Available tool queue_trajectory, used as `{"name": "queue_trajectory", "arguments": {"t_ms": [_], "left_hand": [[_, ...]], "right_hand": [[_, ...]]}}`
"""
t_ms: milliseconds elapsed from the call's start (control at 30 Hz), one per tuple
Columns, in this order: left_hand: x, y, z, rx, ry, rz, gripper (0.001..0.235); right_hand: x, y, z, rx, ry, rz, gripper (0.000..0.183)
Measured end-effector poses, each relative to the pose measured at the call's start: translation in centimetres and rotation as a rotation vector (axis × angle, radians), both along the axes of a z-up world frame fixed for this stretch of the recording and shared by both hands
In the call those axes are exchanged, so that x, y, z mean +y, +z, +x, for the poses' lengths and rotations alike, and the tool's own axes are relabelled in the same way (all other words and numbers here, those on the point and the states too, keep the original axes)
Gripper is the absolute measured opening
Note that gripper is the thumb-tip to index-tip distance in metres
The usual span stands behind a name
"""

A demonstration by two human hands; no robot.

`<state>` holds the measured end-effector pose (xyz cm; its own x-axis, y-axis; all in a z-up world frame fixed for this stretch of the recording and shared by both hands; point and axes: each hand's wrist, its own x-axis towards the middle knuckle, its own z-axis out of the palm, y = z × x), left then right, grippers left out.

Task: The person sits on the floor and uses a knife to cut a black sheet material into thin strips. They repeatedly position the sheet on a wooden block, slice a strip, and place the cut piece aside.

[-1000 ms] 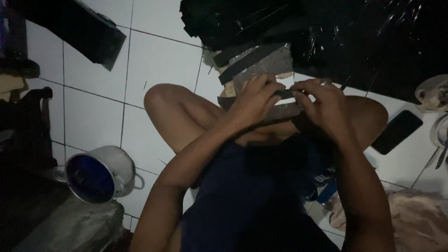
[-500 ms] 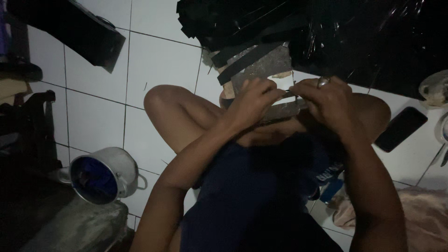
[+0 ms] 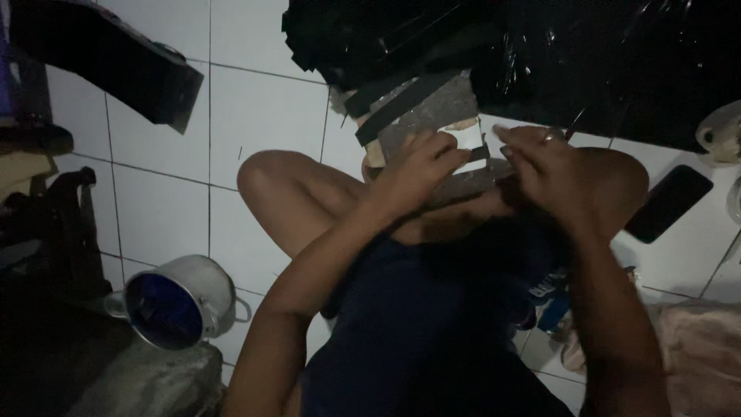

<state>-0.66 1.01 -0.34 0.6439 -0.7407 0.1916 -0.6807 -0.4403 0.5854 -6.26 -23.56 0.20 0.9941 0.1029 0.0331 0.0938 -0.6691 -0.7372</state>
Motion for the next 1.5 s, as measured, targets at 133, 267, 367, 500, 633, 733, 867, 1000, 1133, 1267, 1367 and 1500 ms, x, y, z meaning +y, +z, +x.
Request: {"name": "queue_trajectory", "arguments": {"t_ms": [133,267,367,500,633,733,867,1000,1133,1267,1367,1500], "left_hand": [[-1.2,-0.2,-0.6,-0.002,0.048,0.021,0.031],[-2.0,-0.1,-0.9,-0.003,0.094,-0.047,0.037],[-1.8,0.2,-0.7,0.054,0.094,-0.067,0.032],[-0.4,1.1,-0.7,0.044,0.099,-0.05,0.03],[0.3,1.3,-0.7,0.104,0.096,-0.117,0.024],[0.5,1.2,-0.6,0.089,0.088,-0.103,0.026],[0.3,1.0,-0.5,0.031,0.071,-0.071,0.026],[0.2,1.0,-0.4,0.033,0.065,-0.096,0.026],[0.1,1.2,-0.3,0.053,0.071,-0.067,0.024],[0.1,1.3,-0.2,0.039,0.053,-0.069,0.027],[0.1,1.1,-0.2,0.048,0.057,-0.051,0.028],[0.0,0.9,-0.2,0.039,0.05,-0.033,0.029]], "right_hand": [[3.0,-3.8,-1.2,0.299,-0.384,0.459,0.019],[5.0,-7.3,-1.0,0.137,-0.464,0.538,0.02],[6.0,-8.1,-0.9,0.073,-0.549,0.588,0.024],[6.2,-7.3,-0.7,0.102,-0.534,0.623,0.024],[5.8,-6.0,-0.3,0.205,-0.542,0.577,0.023],[5.7,-5.8,0.5,0.378,-0.662,0.611,0.023],[4.9,-6.7,1.2,0.385,-0.634,0.564,0.026],[4.0,-8.7,1.5,0.488,-0.674,0.551,0.025],[2.9,-11.2,2.1,0.508,-0.649,0.551,0.027],[2.6,-13.0,2.9,0.523,-0.687,0.584,0.03],[2.7,-13.5,3.2,0.551,-0.722,0.447,0.028],[2.2,-14.3,3.7,0.626,-0.739,0.461,0.029]]}}
